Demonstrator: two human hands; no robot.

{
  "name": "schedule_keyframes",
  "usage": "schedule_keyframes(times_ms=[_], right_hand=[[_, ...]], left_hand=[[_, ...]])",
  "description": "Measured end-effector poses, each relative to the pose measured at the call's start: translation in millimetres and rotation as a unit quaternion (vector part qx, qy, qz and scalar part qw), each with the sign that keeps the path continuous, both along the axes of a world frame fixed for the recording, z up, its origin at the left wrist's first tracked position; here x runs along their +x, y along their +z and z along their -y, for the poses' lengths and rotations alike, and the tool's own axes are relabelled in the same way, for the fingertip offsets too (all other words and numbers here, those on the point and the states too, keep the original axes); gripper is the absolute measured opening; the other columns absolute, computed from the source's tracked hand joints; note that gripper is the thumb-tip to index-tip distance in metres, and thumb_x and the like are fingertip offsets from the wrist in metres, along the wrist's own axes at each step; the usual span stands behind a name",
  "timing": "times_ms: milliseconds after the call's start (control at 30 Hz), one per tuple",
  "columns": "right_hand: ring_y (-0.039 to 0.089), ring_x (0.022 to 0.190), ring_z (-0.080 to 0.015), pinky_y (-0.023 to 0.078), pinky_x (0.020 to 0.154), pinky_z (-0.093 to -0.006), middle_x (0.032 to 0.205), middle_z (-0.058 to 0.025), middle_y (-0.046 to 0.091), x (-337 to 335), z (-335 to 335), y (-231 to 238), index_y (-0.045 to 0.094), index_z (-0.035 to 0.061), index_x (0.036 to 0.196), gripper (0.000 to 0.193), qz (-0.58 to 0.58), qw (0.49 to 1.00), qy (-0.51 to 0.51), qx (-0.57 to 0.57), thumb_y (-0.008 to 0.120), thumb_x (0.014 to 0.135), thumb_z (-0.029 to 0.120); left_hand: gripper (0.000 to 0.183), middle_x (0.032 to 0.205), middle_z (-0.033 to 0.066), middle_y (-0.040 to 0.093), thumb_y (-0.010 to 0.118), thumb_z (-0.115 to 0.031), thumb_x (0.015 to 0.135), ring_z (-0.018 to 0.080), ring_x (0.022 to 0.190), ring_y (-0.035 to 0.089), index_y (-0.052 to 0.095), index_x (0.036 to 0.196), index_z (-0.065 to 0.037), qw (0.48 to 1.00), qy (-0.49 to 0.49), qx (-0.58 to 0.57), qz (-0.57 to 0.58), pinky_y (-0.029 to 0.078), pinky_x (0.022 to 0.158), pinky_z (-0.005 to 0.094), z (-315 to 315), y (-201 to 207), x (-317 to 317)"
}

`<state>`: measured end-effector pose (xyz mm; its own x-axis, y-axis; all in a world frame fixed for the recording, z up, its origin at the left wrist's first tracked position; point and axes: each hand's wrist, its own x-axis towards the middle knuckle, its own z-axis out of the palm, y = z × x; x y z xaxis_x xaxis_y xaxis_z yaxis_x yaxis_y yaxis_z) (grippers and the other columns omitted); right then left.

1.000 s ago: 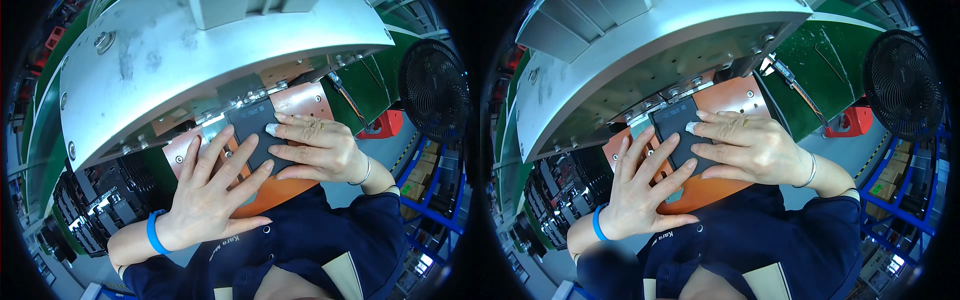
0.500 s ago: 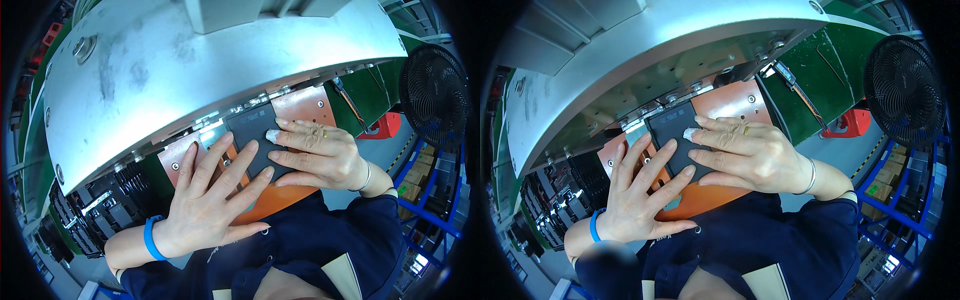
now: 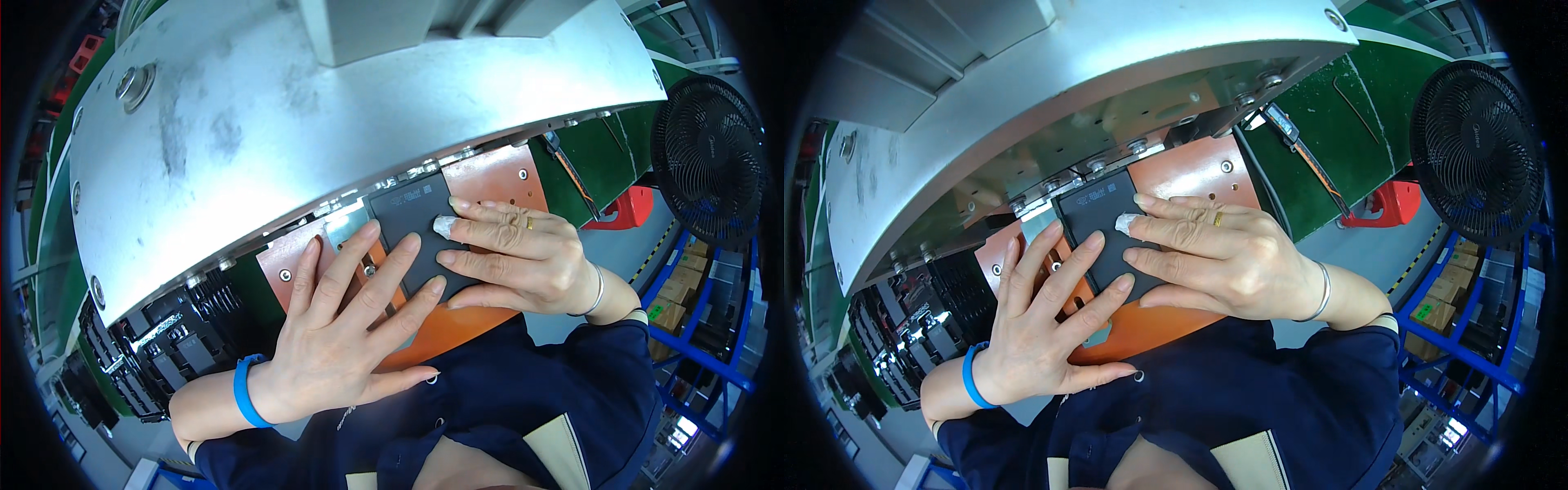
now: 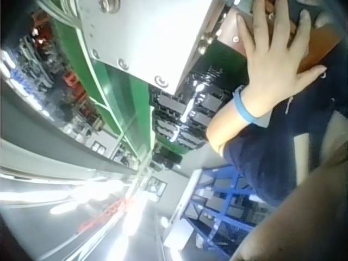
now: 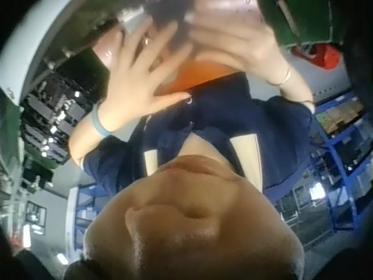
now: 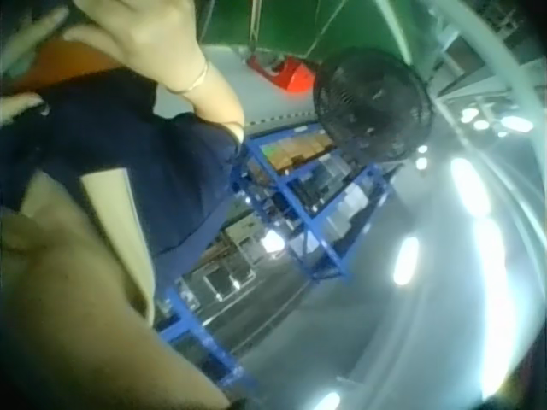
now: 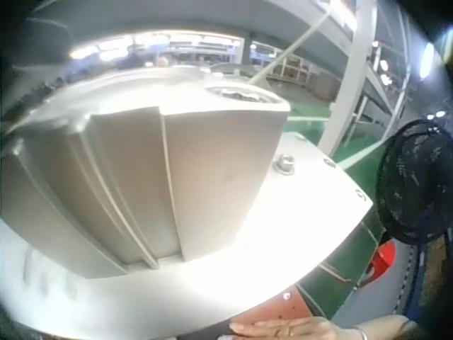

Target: The person repeatedly picks up small black rectangular components from a tray, places them on an orange fixture, and measures them using a digital caliper. After each measurement, the component is returned to the tray, and the process is repeated for multiple units.

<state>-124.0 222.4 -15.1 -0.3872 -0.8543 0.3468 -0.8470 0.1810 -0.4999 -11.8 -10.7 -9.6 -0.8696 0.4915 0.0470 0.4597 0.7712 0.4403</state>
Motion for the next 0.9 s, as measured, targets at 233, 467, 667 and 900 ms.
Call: schedule_keyframes(times_ms=[233,467,667,900], right_hand=[[0.064,0.110,-0.0323,0.055,0.090,-0.0390,0.110,-0.0163,0.068,0.3,-0.1,-0.7,0.072,0.0024,0.098,0.039,0.004,1.000,0.002,-0.005,0.081,0.070,0.027],[0.064,0.110,-0.0343,0.053,0.094,-0.0401,0.107,-0.0179,0.069,0.3,0.3,-0.3,0.075,0.0040,0.098,0.047,0.008,1.000,-0.003,-0.001,0.087,0.060,0.029],[0.065,0.109,-0.0348,0.054,0.093,-0.0403,0.107,-0.0186,0.069,1.1,1.0,-0.1,0.074,0.0031,0.099,0.047,-0.002,1.000,-0.002,-0.002,0.086,0.061,0.028],[0.065,0.109,-0.0339,0.054,0.093,-0.0394,0.108,-0.0179,0.069,1.5,0.9,0.3,0.074,0.0024,0.099,0.046,-0.009,1.000,0.000,0.002,0.086,0.062,0.027]], left_hand=[[0.071,0.144,0.0137,0.045,0.068,-0.068,0.071,0.0424,0.136,0.031,0.064,0.125,-0.023,1.000,0.001,0.001,-0.005,0.019,0.113,0.0583,0.1,0.0,0.2],[0.071,0.144,0.0138,0.046,0.068,-0.068,0.071,0.0425,0.136,0.031,0.064,0.126,-0.022,1.000,0.002,0.000,-0.004,0.019,0.113,0.0584,-0.1,0.6,-0.1],[0.072,0.144,0.0142,0.045,0.068,-0.067,0.071,0.0431,0.136,0.031,0.063,0.126,-0.022,1.000,0.000,0.004,-0.005,0.019,0.112,0.0594,0.2,0.3,-0.9],[0.072,0.144,0.0143,0.045,0.070,-0.066,0.070,0.0433,0.136,0.031,0.063,0.127,-0.022,1.000,0.000,0.008,-0.009,0.021,0.112,0.0601,0.0,-0.3,-1.2]])
